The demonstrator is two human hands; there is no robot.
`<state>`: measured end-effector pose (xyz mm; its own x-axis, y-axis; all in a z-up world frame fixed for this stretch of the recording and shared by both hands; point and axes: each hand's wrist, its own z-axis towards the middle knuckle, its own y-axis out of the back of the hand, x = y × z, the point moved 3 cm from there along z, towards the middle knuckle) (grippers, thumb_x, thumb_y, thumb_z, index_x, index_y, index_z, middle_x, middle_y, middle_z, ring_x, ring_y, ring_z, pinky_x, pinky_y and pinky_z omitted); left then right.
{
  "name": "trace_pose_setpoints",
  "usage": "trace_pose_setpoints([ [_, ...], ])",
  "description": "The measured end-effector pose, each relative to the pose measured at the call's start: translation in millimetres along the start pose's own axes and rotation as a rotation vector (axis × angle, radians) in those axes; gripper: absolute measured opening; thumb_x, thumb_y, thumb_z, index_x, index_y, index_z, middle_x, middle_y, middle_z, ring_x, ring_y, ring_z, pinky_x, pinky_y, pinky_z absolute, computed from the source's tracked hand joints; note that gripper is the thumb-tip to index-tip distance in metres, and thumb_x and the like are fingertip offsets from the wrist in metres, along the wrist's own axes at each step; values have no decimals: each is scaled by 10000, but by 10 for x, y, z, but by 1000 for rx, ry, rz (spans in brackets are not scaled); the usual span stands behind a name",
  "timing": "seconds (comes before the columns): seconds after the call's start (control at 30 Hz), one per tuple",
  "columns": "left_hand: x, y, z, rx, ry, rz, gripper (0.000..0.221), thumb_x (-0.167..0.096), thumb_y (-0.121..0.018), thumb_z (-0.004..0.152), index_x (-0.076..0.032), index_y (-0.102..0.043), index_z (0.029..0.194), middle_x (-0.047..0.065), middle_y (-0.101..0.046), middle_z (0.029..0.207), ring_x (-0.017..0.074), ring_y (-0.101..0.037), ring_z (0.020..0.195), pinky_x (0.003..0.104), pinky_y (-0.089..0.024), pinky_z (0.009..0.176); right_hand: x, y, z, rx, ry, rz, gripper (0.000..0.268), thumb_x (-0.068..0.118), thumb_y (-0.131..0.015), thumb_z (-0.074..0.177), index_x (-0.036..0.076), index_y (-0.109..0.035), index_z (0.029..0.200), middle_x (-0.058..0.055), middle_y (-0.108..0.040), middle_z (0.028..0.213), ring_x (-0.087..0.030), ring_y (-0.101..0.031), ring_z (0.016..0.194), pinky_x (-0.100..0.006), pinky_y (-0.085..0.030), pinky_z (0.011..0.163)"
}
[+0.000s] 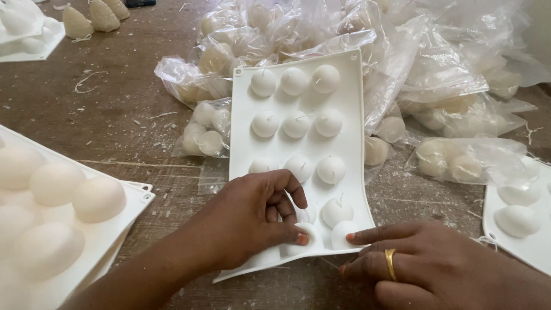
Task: The person uses a needle to thread wicks through a silicone mold, then places small round candles into the cavities and threads wicks through them as well.
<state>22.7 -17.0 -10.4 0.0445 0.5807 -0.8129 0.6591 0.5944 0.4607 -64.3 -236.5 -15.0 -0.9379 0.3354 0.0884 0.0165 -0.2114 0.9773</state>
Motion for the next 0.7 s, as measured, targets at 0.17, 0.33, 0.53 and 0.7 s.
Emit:
trace_pose_setpoints([
  [0.17,30,-5,29,15,-9,-33,377,-190,-856,748,-115,-644,1050,1,-648,766,91,-574,661,256,-493,598,6,41,56,-27,2,43,216,201,-583,946,58,-505,803,-144,-738,1090,-382,-717,1142,-476,-578,956],
  [0.33,24,-6,26,11,-5,-26,389,-195,-868,737,-115,-648,1048,1,-646,770,89,-571,662,258,-491,599,10,55,108,-16,32,108,217,187,-590,958,48,-513,809,-149,-740,1029,-352,-754,1049,-493,-547,955],
  [0.53,66,-17,36,26,-50,-47,391,-152,-862,704,-103,-654,1031,6,-637,761,84,-573,682,257,-503,620,68,155,121,-145,-78,356,105,151,-641,971,51,-611,962,-64,-768,975,-232,-795,995,-469,-570,941],
  [0.7,110,-31,11,-5,-152,17,430,-170,-887,676,-112,-675,1045,11,-654,724,93,-585,669,273,-501,615,-252,75,-362,-777,-616,1064,200,99,-648,1018,-28,-637,1173,-212,-762,884,-313,-797,860,-457,-652,615],
])
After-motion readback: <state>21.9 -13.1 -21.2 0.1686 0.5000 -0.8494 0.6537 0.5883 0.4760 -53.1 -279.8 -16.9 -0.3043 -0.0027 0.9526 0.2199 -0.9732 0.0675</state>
